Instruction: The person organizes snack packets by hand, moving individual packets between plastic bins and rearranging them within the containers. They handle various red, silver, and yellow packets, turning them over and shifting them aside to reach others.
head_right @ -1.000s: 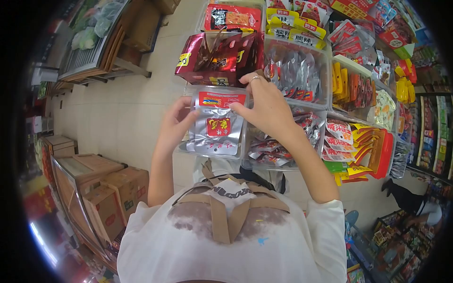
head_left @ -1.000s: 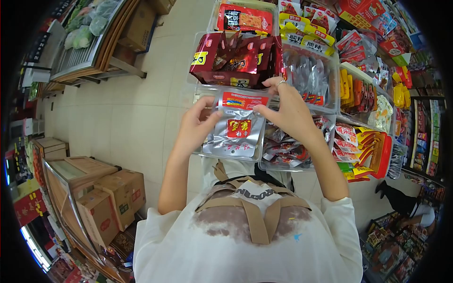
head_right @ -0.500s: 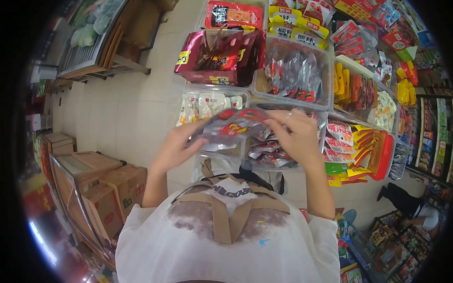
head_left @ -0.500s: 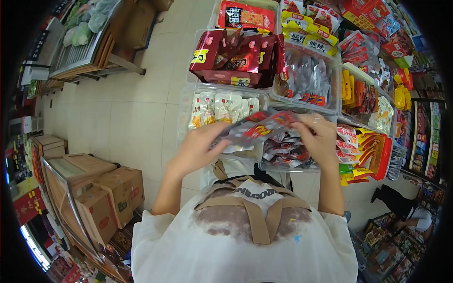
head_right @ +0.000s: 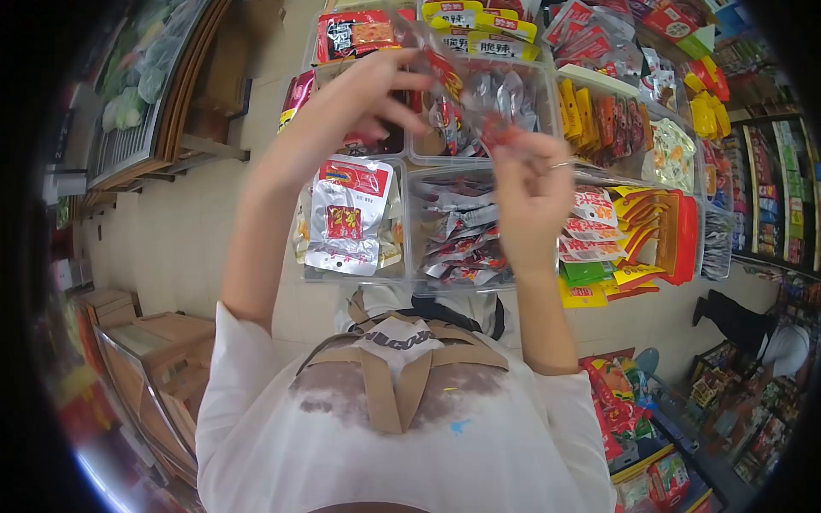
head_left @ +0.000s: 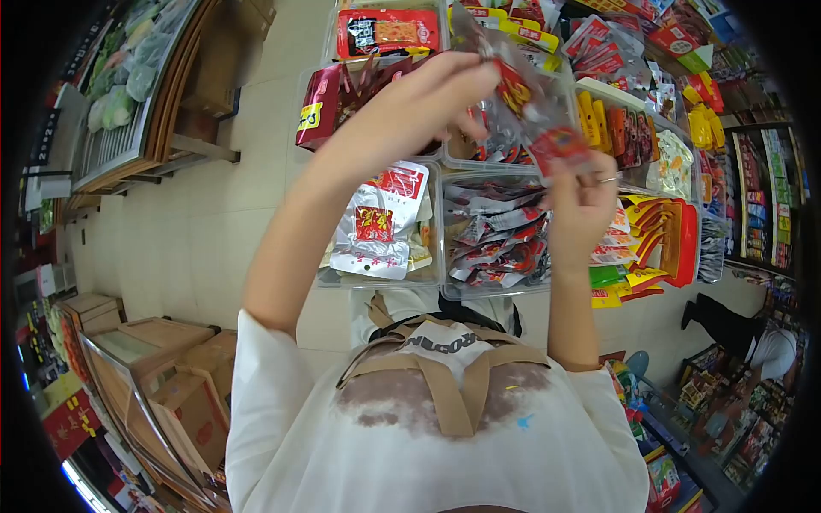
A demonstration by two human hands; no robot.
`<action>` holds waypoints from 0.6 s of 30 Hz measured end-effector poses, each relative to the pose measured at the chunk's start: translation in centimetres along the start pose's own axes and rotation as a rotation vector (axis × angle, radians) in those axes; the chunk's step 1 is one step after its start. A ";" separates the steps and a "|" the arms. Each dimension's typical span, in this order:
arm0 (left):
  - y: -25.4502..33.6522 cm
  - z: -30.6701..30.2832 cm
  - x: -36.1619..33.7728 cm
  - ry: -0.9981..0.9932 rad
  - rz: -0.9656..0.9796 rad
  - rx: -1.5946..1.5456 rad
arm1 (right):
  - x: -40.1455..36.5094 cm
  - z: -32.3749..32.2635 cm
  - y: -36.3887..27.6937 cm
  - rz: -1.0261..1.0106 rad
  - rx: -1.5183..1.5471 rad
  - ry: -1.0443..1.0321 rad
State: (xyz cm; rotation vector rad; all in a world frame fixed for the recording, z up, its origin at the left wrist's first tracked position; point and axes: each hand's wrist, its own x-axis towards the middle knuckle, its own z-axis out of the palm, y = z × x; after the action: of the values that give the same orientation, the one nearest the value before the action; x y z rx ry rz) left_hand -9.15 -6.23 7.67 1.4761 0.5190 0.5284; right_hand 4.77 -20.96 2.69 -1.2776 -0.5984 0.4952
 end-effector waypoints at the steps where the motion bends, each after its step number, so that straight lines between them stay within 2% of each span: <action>1: 0.1 0.0 1.9 -0.097 -0.101 -0.084 | -0.1 0.5 0.1 -0.280 -0.290 -0.121; 2: 0.3 0.2 3.2 -0.195 -0.202 -0.167 | 0.0 0.8 0.2 -0.559 -0.585 -0.239; 3: 0.6 0.8 3.9 -0.207 -0.198 -0.161 | 0.0 0.9 0.5 -0.564 -0.587 -0.225; 5: 1.2 1.9 5.1 -0.143 -0.222 0.162 | 0.1 0.8 1.1 -0.345 -0.371 -0.206; 7: -0.8 2.0 6.8 -0.110 -0.183 0.258 | 0.5 0.2 1.0 -0.367 -0.395 -0.210; 9: -2.2 1.4 8.4 -0.079 -0.125 0.366 | 0.9 -0.2 0.3 -0.243 -0.510 -0.325; 10: -3.0 0.4 9.6 -0.084 -0.125 0.367 | 1.2 -0.6 0.0 -0.242 -0.511 -0.320; 12: -4.0 -1.7 11.4 0.088 0.099 0.698 | 2.3 -1.7 -0.6 -0.195 -0.575 -0.311; 13: -3.3 -1.6 10.8 0.078 0.101 0.699 | 3.0 -2.2 -1.2 -0.192 -0.576 -0.301; 15: -2.1 -1.1 9.6 0.063 0.063 0.895 | 4.5 -3.2 -2.3 -0.016 -0.831 -0.530; 16: -2.5 -0.9 9.9 0.017 0.014 0.964 | 5.0 -3.4 -2.4 -0.109 -0.937 -0.625; 17: -2.8 -0.5 9.9 0.010 0.016 0.966 | 5.3 -3.4 -2.2 -0.106 -0.936 -0.618; 18: -2.9 0.2 10.1 0.013 0.028 1.026 | 5.7 -3.2 -2.2 -0.171 -1.072 -0.744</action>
State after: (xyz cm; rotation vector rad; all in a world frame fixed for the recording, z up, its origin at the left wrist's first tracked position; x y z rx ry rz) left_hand -1.09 -0.21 4.75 2.4512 0.8443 0.2828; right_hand 11.19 -20.11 5.01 -2.0119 -1.7398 0.5138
